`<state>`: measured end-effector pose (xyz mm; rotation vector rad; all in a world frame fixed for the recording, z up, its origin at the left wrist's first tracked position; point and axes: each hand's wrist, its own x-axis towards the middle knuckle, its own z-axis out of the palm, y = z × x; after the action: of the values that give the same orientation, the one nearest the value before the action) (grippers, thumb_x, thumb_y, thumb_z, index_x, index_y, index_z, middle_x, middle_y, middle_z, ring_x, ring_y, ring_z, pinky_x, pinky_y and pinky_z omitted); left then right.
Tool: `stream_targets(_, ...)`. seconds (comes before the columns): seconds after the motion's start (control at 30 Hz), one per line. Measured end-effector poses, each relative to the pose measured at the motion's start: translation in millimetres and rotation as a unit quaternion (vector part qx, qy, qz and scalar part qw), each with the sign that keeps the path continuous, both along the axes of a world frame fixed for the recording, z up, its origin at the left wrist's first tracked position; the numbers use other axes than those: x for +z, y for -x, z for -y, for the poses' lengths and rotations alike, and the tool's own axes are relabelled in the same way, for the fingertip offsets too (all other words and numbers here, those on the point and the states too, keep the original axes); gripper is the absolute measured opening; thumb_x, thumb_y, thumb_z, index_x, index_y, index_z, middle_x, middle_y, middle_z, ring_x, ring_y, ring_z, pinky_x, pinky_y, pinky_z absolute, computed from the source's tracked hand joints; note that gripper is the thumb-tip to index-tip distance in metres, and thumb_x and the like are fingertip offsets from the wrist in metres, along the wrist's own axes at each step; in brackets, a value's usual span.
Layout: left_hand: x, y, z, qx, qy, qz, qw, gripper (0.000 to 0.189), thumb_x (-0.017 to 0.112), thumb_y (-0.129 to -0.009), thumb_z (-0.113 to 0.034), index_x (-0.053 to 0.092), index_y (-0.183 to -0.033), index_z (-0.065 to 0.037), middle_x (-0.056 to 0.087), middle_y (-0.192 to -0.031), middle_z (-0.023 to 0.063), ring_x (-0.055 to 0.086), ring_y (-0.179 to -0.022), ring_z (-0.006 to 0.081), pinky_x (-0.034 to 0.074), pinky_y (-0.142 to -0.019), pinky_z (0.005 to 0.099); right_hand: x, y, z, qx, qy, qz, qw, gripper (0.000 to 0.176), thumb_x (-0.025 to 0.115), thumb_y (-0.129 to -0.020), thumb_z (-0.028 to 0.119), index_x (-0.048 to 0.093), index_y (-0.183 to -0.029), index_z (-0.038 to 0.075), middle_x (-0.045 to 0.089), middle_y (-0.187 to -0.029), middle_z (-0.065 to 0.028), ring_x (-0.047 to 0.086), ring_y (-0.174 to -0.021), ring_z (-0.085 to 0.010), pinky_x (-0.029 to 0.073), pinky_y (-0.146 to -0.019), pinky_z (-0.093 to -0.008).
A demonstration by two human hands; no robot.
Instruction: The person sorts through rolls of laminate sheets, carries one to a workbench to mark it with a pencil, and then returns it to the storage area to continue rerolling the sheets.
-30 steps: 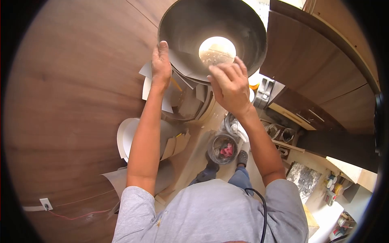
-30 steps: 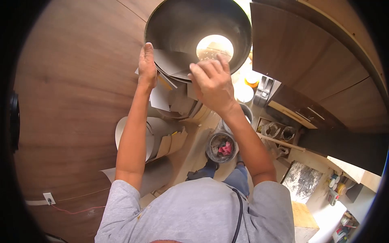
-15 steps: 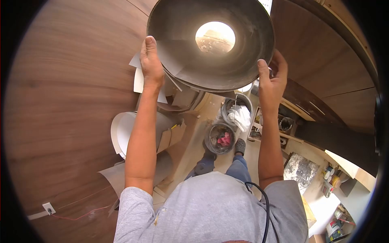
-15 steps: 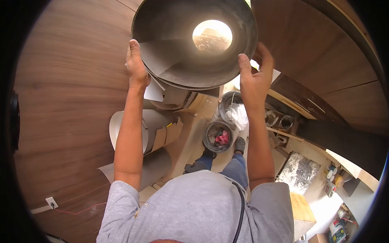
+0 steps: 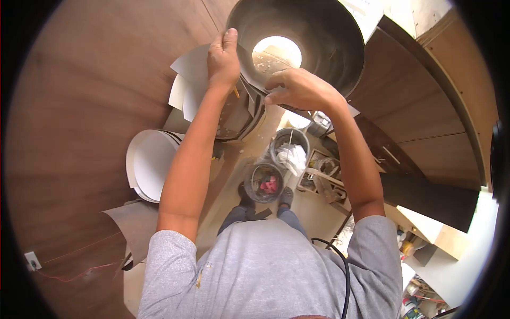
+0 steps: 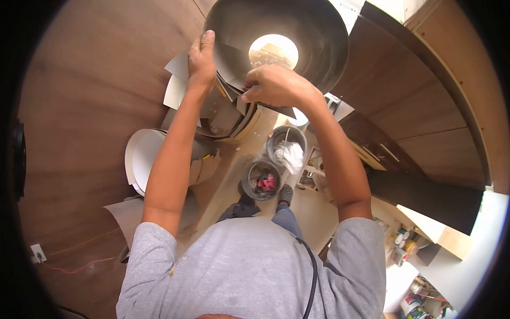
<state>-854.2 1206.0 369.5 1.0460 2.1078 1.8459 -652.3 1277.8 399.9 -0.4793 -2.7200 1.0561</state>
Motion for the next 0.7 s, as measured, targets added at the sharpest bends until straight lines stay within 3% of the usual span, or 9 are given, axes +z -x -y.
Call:
stream_targets(0.07, 3, -2, 3, 0.02, 0.016, -0.004, 1.0, 0.053, 0.048, -0.107, -0.045, 0.065, -0.129, 0.001, 0.069, -0.121, 0.0227, 0.065, -0.114, 0.0354, 0.048, -0.1, 0.0422, -6, 7, -11, 0.056, 0.006, 0.08, 0.995, 0.036, 0.075, -0.089, 0.031, 0.074, -0.11, 0.002, 0.073, -0.105, -0.0169, 0.069, -0.097, -0.0301, 0.053, -0.084, -0.0372)
stream_targets(0.17, 6, 0, 5, 0.001, 0.005, -0.022, 1.0, 0.051, 0.049, -0.105, -0.045, 0.065, -0.133, -0.006, 0.069, -0.124, 0.0233, 0.064, -0.118, 0.0388, 0.048, -0.101, 0.0424, -28, 7, -29, -0.054, 0.168, 0.049, 0.983, 0.03, 0.069, -0.095, 0.025, 0.074, -0.112, 0.001, 0.075, -0.096, -0.0142, 0.069, -0.087, -0.0305, 0.053, -0.084, -0.0388)
stream_targets(0.2, 6, 1, 6, 0.007, -0.005, -0.009, 1.0, 0.051, 0.049, -0.105, -0.045, 0.065, -0.133, -0.006, 0.069, -0.124, 0.0233, 0.064, -0.118, 0.0388, 0.048, -0.101, 0.0424, -44, 2, -38, -0.051, 0.157, 0.062, 0.984, 0.03, 0.069, -0.095, 0.025, 0.074, -0.112, 0.001, 0.075, -0.096, -0.0142, 0.069, -0.087, -0.0305, 0.053, -0.084, -0.0388)
stream_targets(0.27, 8, 5, 5, -0.003, 0.012, 0.0, 1.0, 0.054, 0.05, -0.104, -0.048, 0.064, -0.135, -0.005, 0.068, -0.125, 0.0252, 0.064, -0.119, 0.0403, 0.049, -0.101, 0.0435, -59, -3, -53, -0.092, -0.217, 0.024, 0.972, 0.03, 0.066, -0.098, 0.025, 0.074, -0.113, 0.0, 0.075, -0.096, -0.0111, 0.069, -0.09, -0.0212, 0.053, -0.086, -0.0352)
stream_targets(0.3, 9, 9, 1, 0.006, 0.001, 0.01, 1.0, 0.054, 0.05, -0.104, -0.048, 0.064, -0.135, -0.005, 0.068, -0.125, 0.0252, 0.064, -0.119, 0.0403, 0.049, -0.101, 0.0435, -31, -2, -35, -0.134, -0.074, 0.021, 0.988, 0.034, 0.066, -0.098, 0.029, 0.074, -0.113, -0.001, 0.075, -0.099, -0.0101, 0.067, -0.093, -0.0172, 0.053, -0.09, -0.0336)
stream_targets(0.33, 7, 10, -2, 0.014, -0.001, -0.009, 1.0, 0.056, 0.05, -0.103, -0.049, 0.063, -0.135, -0.005, 0.068, -0.123, 0.0257, 0.064, -0.117, 0.0404, 0.049, -0.1, 0.0443, -20, 3, -28, -0.124, -0.08, 0.031, 0.989, 0.034, 0.066, -0.098, 0.029, 0.074, -0.113, -0.001, 0.075, -0.099, -0.0101, 0.067, -0.093, -0.0172, 0.053, -0.09, -0.0336)
stream_targets(0.4, -3, 9, -6, 0.016, 0.004, -0.023, 1.0, 0.057, 0.051, -0.103, -0.05, 0.063, -0.135, -0.004, 0.069, -0.121, 0.0261, 0.065, -0.116, 0.0404, 0.05, -0.099, 0.045, -5, 7, -12, -0.003, 0.076, -0.07, 0.995, 0.04, 0.066, -0.097, 0.033, 0.072, -0.115, -0.003, 0.074, -0.099, -0.021, 0.072, -0.09, -0.0296, 0.054, -0.086, -0.0403)
stream_targets(0.53, -3, 13, -11, 0.053, 0.007, -0.034, 0.998, 0.054, 0.052, -0.102, -0.05, 0.066, -0.131, -0.007, 0.072, -0.116, 0.0227, 0.068, -0.111, 0.04, 0.051, -0.095, 0.0433, -2, 25, -12, 0.03, 0.031, 0.083, 0.996, 0.041, 0.068, -0.096, 0.037, 0.073, -0.114, 0.0, 0.074, -0.093, -0.0187, 0.071, -0.088, -0.0261, 0.053, -0.082, -0.0389)
stream_targets(0.7, 6, 14, -7, 0.027, -0.009, -0.002, 1.0, 0.057, 0.052, -0.101, -0.051, 0.065, -0.133, -0.006, 0.073, -0.11, 0.0229, 0.069, -0.108, 0.0382, 0.052, -0.094, 0.0431, 1, 26, -6, -0.028, -0.103, -0.03, 0.994, 0.027, 0.059, -0.099, 0.024, 0.065, -0.097, -0.003, 0.063, -0.087, -0.0294, 0.06, -0.081, -0.048, 0.05, -0.074, -0.0469)
